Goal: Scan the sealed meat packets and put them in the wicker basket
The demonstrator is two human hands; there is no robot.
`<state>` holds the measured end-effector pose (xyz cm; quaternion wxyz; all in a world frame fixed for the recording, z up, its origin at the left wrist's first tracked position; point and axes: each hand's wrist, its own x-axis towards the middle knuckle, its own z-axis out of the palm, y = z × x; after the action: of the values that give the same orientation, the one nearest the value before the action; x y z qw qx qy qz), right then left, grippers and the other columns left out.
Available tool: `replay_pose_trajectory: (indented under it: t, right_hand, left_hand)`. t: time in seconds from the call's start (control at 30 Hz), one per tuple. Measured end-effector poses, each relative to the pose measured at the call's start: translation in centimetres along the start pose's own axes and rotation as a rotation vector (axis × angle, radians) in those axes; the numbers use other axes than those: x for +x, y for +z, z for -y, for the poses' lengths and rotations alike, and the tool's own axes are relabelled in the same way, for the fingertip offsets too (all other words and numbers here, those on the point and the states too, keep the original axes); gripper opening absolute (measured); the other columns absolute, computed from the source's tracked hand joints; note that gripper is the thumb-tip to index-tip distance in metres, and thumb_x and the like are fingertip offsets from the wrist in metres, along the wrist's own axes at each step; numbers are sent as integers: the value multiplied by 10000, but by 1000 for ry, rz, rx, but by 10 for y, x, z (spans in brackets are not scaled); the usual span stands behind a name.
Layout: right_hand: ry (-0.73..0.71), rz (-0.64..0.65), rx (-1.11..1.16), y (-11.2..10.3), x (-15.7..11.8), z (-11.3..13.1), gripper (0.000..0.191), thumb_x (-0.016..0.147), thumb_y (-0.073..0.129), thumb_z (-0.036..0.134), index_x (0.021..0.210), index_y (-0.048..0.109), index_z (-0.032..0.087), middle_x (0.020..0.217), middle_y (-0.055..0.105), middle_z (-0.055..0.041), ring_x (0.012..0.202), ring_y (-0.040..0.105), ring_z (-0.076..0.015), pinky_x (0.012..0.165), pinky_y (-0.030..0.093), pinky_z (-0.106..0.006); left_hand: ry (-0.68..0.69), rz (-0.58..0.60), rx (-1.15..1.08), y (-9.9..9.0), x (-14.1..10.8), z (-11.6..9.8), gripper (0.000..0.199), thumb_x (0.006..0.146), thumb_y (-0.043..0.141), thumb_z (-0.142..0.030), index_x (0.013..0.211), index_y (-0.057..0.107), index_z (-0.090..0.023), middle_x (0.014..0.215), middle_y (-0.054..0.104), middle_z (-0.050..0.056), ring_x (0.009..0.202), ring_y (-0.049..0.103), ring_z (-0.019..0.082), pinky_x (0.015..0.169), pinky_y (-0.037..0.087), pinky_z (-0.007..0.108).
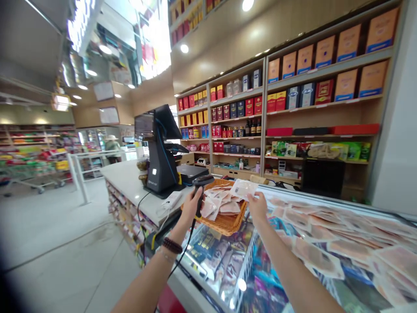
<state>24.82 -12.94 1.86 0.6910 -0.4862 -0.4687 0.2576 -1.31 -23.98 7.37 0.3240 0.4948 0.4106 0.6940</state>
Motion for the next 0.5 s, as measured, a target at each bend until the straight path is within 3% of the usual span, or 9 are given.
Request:
replay_pose_trajectory:
  t: [0.13,0.27,0.37,0.5]
  right_hand:
    - [96,164,-41,62,-17,14,294,803,786,530,914,602,330,640,707,12,575,739,-267,539,578,-353]
    - [109,297,17,106,-34,22,231,760,818,430,841,629,324,621,663,12,561,705,-251,527,567,-348]
    - [104,464,82,123,-46,22,222,705,836,396,785,650,304,589,631,25,589,695,-254,573,593,-368]
    - [-12,572,-44,119,-52,13,132,722,790,371,772,730,264,622,692,2,754,772,-299,736,659,-416]
  left_hand:
    - [44,-66,67,-35,6,1,811,733,793,-1012,755,596,-226,606,586,-26,462,519,108,454,399,229]
    - [51,-107,103,-62,8,11,747,807,786,-954,777,580,-237,609,602,-18,461,512,113,455,390,231]
    - [27,-149,117,-77,7,19,733,804,790,-942,805,586,-238,644,625,-11,460,527,115,451,389,234]
    - [6,-168,141,-91,6,29,742,793,784,-953,797,591,-236,653,632,-7,462,532,114,454,399,238]
